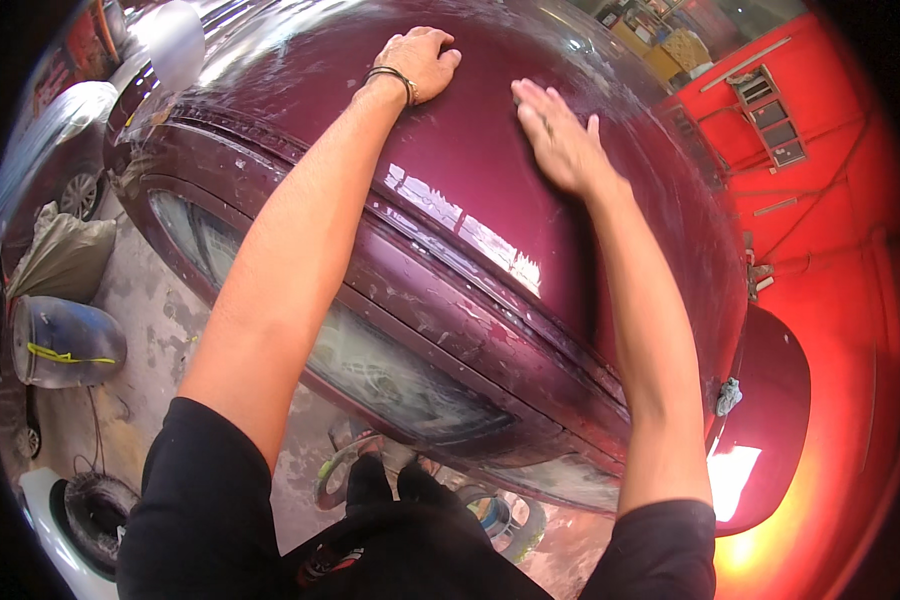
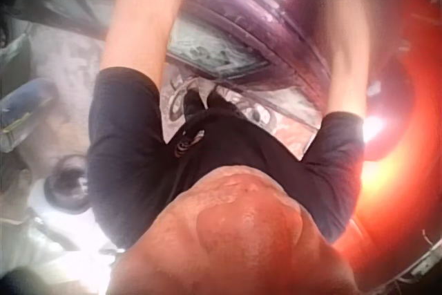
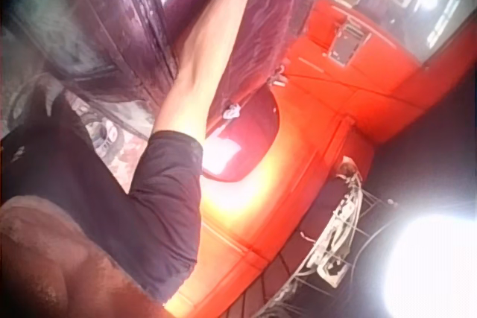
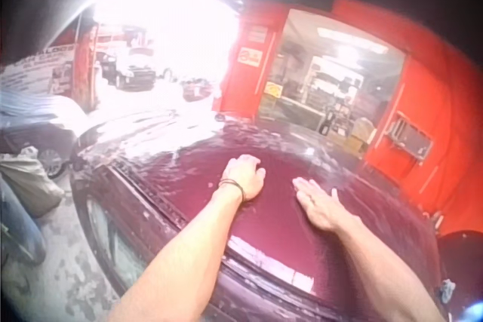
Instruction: The person scrubs the roof of a maroon car with a small blue sponge, applying a white cleaning agent. They repeatedly rub the surface in circular and back-and-forth motions, occasionally using their bare hands to wipe or spread the foam.
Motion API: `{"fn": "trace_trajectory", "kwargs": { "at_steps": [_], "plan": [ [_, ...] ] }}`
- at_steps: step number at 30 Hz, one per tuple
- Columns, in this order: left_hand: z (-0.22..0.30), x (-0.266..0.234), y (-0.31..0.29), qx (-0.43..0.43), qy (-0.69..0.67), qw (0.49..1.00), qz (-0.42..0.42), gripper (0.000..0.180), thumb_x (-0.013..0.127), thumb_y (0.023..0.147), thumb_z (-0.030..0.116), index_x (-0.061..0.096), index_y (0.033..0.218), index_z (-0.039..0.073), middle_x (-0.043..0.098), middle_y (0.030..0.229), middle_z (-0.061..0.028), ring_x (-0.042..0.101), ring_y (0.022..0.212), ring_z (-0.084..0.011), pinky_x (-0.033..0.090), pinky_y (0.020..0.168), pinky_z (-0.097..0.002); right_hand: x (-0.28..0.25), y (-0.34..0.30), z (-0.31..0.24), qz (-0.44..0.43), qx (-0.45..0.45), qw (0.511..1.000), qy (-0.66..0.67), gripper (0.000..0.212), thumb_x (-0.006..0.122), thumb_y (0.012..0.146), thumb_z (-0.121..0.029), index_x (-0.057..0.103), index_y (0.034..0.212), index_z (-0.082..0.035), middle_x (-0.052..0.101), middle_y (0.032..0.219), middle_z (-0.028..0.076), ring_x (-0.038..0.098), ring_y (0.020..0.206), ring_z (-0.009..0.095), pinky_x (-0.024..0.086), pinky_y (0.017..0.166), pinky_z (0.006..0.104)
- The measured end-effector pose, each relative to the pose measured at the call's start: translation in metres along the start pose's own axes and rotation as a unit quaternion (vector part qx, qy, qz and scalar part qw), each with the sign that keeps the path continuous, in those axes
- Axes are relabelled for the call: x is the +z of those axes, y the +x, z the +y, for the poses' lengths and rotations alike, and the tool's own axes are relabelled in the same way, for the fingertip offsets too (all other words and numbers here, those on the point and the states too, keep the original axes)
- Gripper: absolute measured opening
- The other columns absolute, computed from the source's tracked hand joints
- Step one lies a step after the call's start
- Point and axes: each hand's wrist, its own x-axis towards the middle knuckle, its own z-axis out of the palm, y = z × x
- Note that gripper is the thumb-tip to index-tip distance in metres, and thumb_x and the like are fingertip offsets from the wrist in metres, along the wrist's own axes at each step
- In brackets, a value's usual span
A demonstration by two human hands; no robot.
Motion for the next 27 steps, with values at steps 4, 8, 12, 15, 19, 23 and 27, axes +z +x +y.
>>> {"fn": "trace_trajectory", "kwargs": {
  "at_steps": [4, 8, 12, 15, 19, 23, 27],
  "plan": [
    [-0.002, -0.005, 0.002, -0.008, 0.003, 1.000, 0.002, 0.055, 0.058, 0.109, 0.046, 0.072, 0.148, 0.011, 0.065, 0.159, -0.0157, 0.060, 0.147, -0.0384, 0.045, 0.127, -0.0491, 0.003, -0.022, -0.031, 0.028, -0.014, 0.999, -0.009, 0.057, 0.040, 0.121, -0.047, 0.047, 0.172, -0.022, 0.036, 0.184, 0.007, 0.029, 0.171, 0.034, 0.014, 0.133, 0.0777],
    [-0.043, -0.015, 0.006, -0.027, 0.021, 0.998, 0.049, 0.056, 0.056, 0.110, 0.049, 0.073, 0.147, 0.011, 0.066, 0.157, -0.0163, 0.062, 0.145, -0.0382, 0.045, 0.126, -0.0488, 0.011, -0.144, -0.114, -0.064, -0.149, 0.985, -0.057, 0.062, 0.043, 0.119, -0.049, 0.040, 0.176, -0.023, 0.035, 0.184, 0.005, 0.023, 0.173, 0.034, 0.006, 0.136, 0.0756],
    [-0.033, -0.004, 0.008, 0.003, 0.019, 0.998, 0.059, 0.056, 0.055, 0.110, 0.050, 0.073, 0.146, 0.010, 0.067, 0.155, -0.0167, 0.062, 0.145, -0.0374, 0.045, 0.126, -0.0487, -0.009, -0.110, -0.048, -0.063, -0.061, 0.995, -0.046, 0.067, 0.035, 0.120, -0.056, 0.034, 0.179, -0.024, 0.029, 0.187, 0.003, 0.016, 0.175, 0.031, 0.005, 0.136, 0.0754],
    [-0.015, 0.023, 0.021, 0.071, 0.019, 0.996, 0.043, 0.056, 0.055, 0.111, 0.050, 0.074, 0.144, 0.009, 0.068, 0.154, -0.0156, 0.061, 0.146, -0.0346, 0.045, 0.126, -0.0484, -0.028, -0.045, 0.076, 0.004, 0.146, 0.989, 0.012, 0.070, 0.029, 0.120, -0.059, 0.033, 0.179, -0.021, 0.027, 0.188, 0.004, 0.016, 0.175, 0.031, 0.007, 0.134, 0.0771],
    [-0.032, 0.021, 0.023, 0.051, 0.020, 0.998, 0.023, 0.058, 0.054, 0.112, 0.052, 0.072, 0.147, 0.009, 0.067, 0.156, -0.0160, 0.060, 0.148, -0.0353, 0.046, 0.125, -0.0474, -0.009, -0.072, 0.066, 0.010, 0.119, 0.993, 0.002, 0.071, 0.029, 0.120, -0.057, 0.030, 0.179, -0.017, 0.025, 0.188, 0.008, 0.016, 0.175, 0.034, 0.008, 0.134, 0.0774],
    [-0.061, 0.003, 0.021, 0.012, 0.063, 0.997, 0.050, 0.061, 0.051, 0.113, 0.055, 0.071, 0.148, 0.010, 0.065, 0.160, -0.0133, 0.061, 0.147, -0.0357, 0.046, 0.124, -0.0467, -0.014, -0.225, -0.033, -0.056, -0.008, 0.997, -0.045, 0.065, 0.027, 0.122, -0.050, 0.031, 0.180, -0.020, 0.025, 0.188, 0.008, 0.015, 0.175, 0.034, 0.004, 0.136, 0.0741],
    [-0.046, 0.002, 0.019, -0.003, 0.162, 0.987, 0.002, 0.071, 0.041, 0.114, 0.062, 0.057, 0.165, 0.015, 0.049, 0.176, -0.0109, 0.043, 0.164, -0.0286, 0.030, 0.136, -0.0517, -0.029, -0.233, 0.013, -0.083, 0.016, 0.996, -0.021, 0.066, 0.024, 0.122, -0.053, 0.032, 0.179, -0.022, 0.026, 0.188, 0.007, 0.015, 0.175, 0.033, 0.001, 0.136, 0.0734]
  ]
}}
